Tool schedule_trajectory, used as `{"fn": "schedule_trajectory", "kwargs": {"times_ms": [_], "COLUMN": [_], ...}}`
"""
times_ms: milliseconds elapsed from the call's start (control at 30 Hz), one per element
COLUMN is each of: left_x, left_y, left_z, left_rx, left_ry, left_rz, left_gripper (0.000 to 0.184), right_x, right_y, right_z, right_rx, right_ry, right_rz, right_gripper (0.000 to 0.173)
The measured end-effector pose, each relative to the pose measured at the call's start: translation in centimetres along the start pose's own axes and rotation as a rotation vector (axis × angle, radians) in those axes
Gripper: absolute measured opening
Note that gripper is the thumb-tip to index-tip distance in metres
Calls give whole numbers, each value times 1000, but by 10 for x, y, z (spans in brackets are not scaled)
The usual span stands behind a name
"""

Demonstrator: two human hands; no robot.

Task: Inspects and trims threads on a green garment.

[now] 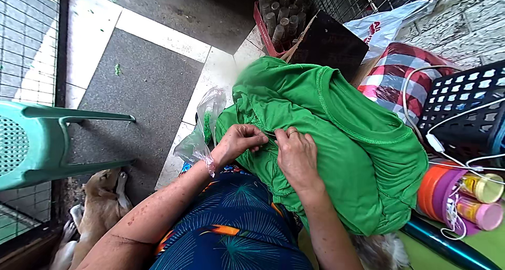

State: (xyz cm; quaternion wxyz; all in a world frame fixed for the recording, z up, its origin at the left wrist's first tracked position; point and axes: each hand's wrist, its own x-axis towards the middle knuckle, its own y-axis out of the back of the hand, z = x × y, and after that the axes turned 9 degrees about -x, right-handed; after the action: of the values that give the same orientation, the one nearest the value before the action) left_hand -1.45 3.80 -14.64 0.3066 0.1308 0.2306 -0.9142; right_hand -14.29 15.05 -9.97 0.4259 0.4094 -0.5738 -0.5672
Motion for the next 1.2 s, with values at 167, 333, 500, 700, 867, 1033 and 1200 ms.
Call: {"fn": "schedule_trajectory", "kwargs": {"times_ms": [167,333,500,700,867,1033,1200], "left_x": [-3,9,19,9,4,2,11], "left_y": [5,5,4,14,9,8,10], "left_z": [0,-12,-15,-20,-17,-12,-5], "left_rx": [193,528,626,546,325,248,415], "left_ry": [-119,-520,-603,-500,-286,-225,-268], "left_rz": [61,145,89,39,9,3,-74], "left_gripper": [6,16,8,12,13,9,24], "right_x": [-1,-4,-6,-7,-8,-3,1], "right_y": [-4,0,0,-2,2,2,2], "right_z": [5,12,12,12,9,-3,6], "right_rx": [90,332,363,304,181,46,120], "right_ry": [-20,-176,-226,-172,-82,-86,-80], "right_rz": [-14,-17,15,18,-38,-68,-198], "right_gripper": [12,20,23,20,17,13,21]}}
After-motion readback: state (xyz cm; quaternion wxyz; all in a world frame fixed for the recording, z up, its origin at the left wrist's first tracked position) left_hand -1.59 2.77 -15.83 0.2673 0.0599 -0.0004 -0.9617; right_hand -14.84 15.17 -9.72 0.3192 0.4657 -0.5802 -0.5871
